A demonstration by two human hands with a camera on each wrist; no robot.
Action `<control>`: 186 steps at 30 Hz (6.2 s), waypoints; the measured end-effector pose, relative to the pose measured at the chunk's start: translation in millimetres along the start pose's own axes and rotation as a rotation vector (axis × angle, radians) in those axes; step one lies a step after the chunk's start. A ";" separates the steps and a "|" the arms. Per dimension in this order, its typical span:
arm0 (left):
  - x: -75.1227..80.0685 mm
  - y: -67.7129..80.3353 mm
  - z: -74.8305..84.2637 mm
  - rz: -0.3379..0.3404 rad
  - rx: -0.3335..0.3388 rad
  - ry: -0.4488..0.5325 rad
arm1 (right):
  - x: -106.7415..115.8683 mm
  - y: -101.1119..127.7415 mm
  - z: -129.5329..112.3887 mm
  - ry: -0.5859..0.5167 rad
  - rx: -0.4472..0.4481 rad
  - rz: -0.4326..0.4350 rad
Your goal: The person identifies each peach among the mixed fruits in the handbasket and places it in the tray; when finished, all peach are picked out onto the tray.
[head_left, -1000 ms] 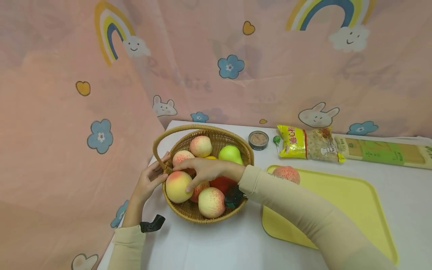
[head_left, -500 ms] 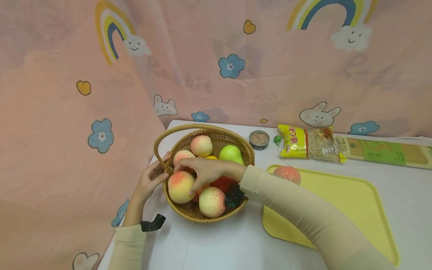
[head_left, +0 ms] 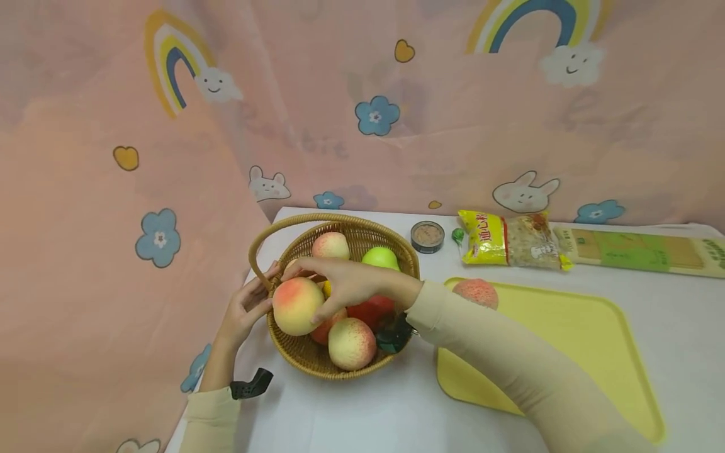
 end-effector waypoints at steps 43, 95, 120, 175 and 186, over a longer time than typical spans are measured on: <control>2.0 0.4 -0.5 0.010 0.034 -0.027 | 114.0 338.6 63.2 0.048 -0.054 0.715; 1.0 3.0 1.8 0.018 0.048 -0.048 | 110.8 337.6 49.6 -0.109 0.060 0.663; 1.9 1.2 -0.4 0.028 0.061 -0.056 | 48.8 168.1 -15.2 -0.008 0.024 0.321; 0.8 1.9 -2.4 0.030 0.025 -0.040 | 4.5 -23.9 52.5 0.440 -0.027 0.077; 0.4 -0.3 -1.1 0.029 0.035 -0.037 | 5.8 -27.0 49.6 0.533 0.056 0.122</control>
Point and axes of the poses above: each hand's wrist, its own y-axis away from the middle knuckle, its own x-axis out of the back of the hand, z = x × y, the point moved 9 cm from there along -y, towards the middle knuckle, and after that the axes turned 6 degrees about z, right-handed, at the moved point
